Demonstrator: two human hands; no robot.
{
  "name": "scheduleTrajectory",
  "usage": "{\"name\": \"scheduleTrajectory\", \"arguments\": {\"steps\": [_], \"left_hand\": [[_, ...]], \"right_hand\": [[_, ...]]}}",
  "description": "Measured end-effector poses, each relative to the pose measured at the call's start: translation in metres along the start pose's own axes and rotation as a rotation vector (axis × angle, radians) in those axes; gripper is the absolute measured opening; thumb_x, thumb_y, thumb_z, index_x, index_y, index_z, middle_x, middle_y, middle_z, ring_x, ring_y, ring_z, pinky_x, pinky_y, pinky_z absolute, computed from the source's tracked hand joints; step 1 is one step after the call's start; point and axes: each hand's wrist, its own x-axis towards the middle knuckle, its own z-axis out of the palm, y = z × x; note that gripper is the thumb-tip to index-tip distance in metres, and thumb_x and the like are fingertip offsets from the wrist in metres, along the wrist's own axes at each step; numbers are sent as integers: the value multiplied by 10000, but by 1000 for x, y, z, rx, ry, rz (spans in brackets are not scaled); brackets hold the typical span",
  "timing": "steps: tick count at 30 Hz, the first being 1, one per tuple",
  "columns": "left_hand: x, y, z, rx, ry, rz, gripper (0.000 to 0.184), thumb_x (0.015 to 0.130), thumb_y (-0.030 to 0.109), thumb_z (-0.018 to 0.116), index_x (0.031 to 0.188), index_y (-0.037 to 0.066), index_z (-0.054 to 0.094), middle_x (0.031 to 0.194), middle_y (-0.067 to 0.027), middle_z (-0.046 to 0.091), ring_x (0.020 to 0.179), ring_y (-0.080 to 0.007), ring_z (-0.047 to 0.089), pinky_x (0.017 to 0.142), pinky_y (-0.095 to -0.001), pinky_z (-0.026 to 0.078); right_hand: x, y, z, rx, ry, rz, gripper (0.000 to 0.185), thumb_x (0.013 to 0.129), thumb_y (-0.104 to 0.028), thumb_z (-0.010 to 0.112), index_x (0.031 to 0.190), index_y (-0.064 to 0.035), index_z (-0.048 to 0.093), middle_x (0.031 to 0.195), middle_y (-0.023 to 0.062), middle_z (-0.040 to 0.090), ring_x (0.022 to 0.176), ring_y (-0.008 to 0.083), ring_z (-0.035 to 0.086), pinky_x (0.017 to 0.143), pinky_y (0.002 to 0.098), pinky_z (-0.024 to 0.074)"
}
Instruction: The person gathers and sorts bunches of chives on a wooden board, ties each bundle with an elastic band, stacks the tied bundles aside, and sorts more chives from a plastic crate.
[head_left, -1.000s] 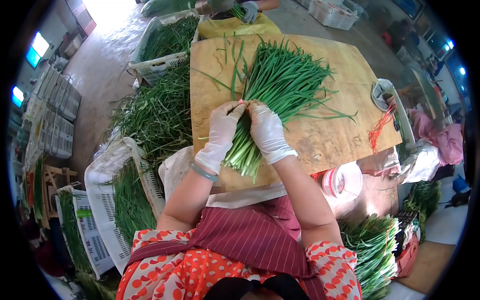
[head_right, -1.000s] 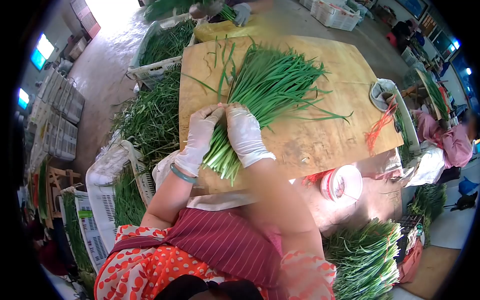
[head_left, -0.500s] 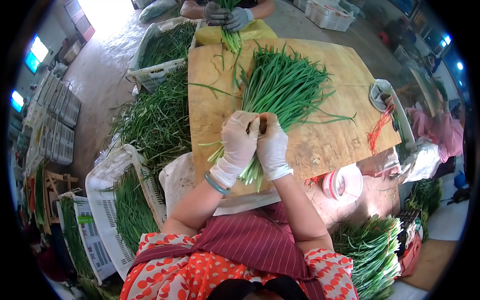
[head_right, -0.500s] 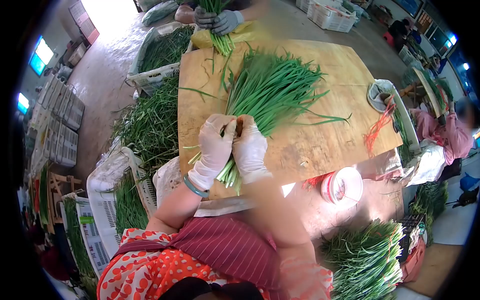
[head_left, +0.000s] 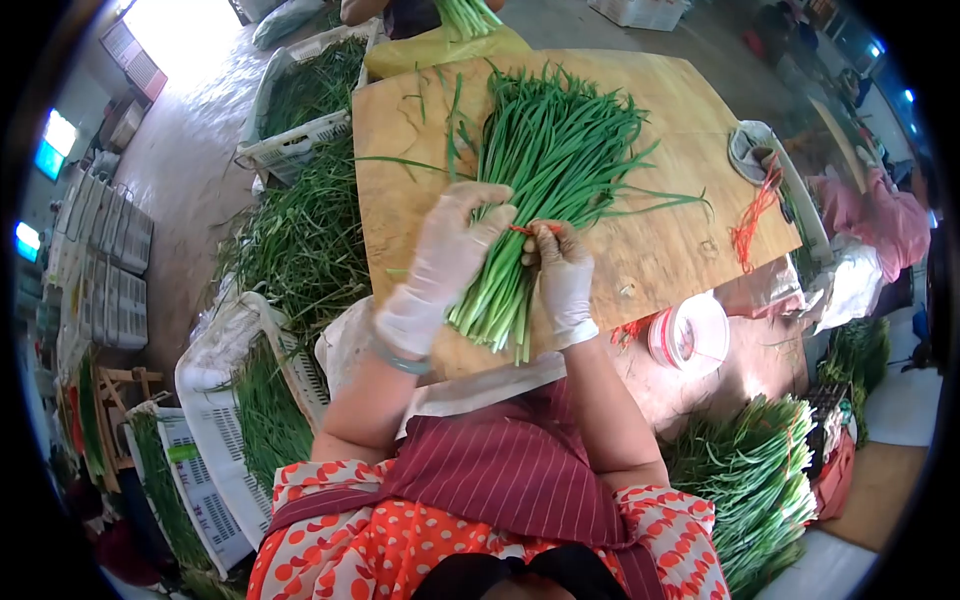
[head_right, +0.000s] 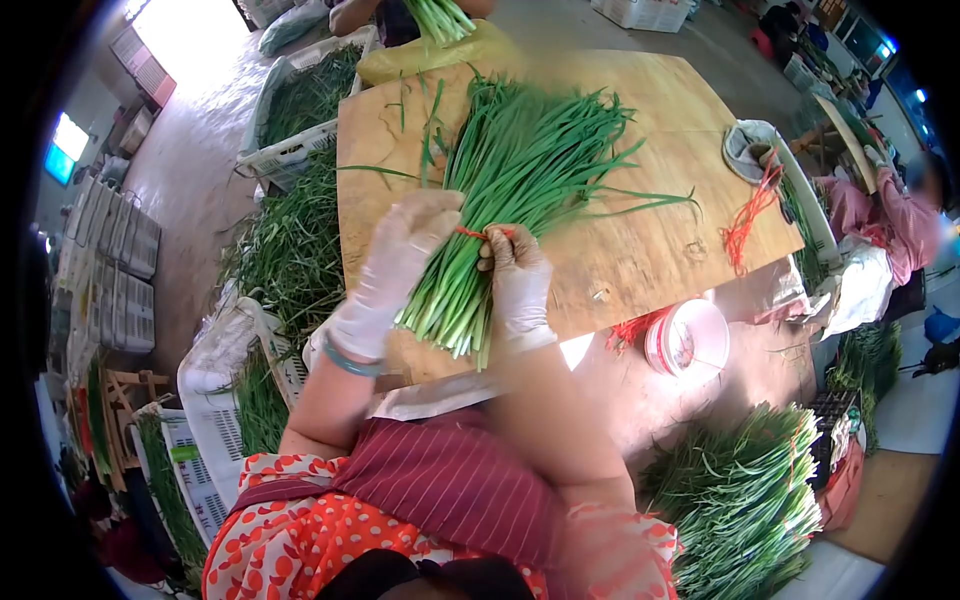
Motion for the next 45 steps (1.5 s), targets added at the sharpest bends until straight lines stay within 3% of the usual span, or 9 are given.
{"name": "scheduleTrajectory", "arguments": {"steps": [5, 9, 12, 18, 25, 35, 41, 43, 45], "left_hand": [[7, -31, -47, -469, -451, -576, 428, 860, 326, 614, 1130, -3, 566, 1074, -82, 608, 1000, -160, 544, 888, -271, 414], [16, -40, -3, -1002, -772, -761, 467, 846, 291, 633, 1176, -17, 514, 1038, -81, 603, 980, -184, 564, 887, -279, 436], [11, 0, 30, -1268, -849, -596, 502, 822, 270, 656, 1189, -36, 500, 1074, -109, 596, 957, -198, 586, 889, -308, 460], [2, 28, 29, -1178, -576, -412, 489, 821, 240, 659, 1185, -35, 483, 1031, -103, 606, 934, -198, 598, 859, -302, 480], [-2, -48, -43, -1262, -173, -836, 284, 878, 151, 571, 1109, -12, 543, 1010, -116, 632, 900, -200, 623, 848, -324, 506], [-23, -3, -108, -1065, 450, -223, 362, 877, 208, 589, 1170, 17, 495, 1093, -81, 571, 989, -176, 560, 895, -347, 474], [-50, 3, -28, -1085, 475, -246, 538, 889, 388, 549, 1288, 59, 399, 1243, -42, 489, 1096, -179, 499, 970, -339, 385], [-63, -4, -8, -1074, 210, -651, 520, 892, 354, 558, 1281, 38, 419, 1184, -49, 536, 1049, -183, 535, 934, -327, 415], [-80, -1, -3, -950, -108, -705, 484, 889, 310, 571, 1266, 33, 445, 1139, -52, 562, 1009, -183, 556, 919, -316, 426]], "right_hand": [[-5, -17, -24, 260, 66, 131, 89, 908, -87, 521, 914, 0, 541, 739, 23, 548, 639, 101, 487, 606, 213, 400], [-6, -13, -46, 422, 69, 220, 133, 911, -144, 538, 907, -11, 540, 720, 23, 526, 644, 107, 461, 621, 207, 372], [-9, -24, -42, 388, 50, 194, 150, 910, -167, 546, 891, -18, 549, 697, 6, 506, 629, 102, 436, 627, 208, 361], [-1, -73, -26, 195, -47, 110, 150, 928, -188, 517, 911, -45, 559, 666, -48, 464, 608, 54, 416, 591, 178, 354], [43, -14, 56, 135, -256, 308, 161, 904, -186, 530, 824, -51, 569, 664, -26, 513, 598, 68, 442, 578, 204, 371], [56, -35, 189, -39, -882, 164, 145, 909, -180, 537, 877, -44, 574, 655, -24, 508, 589, 61, 440, 573, 190, 373], [60, -119, 149, -770, -1183, -75, 151, 881, -152, 564, 892, -6, 603, 671, -5, 554, 607, 55, 485, 577, 200, 406], [67, -115, 121, -936, -1135, -84, 145, 878, -141, 562, 883, -4, 610, 668, 6, 565, 611, 63, 501, 579, 213, 418], [74, -93, 90, -1102, -1070, -90, 140, 875, -130, 559, 875, -2, 616, 664, 17, 576, 614, 71, 516, 581, 226, 429]]}}
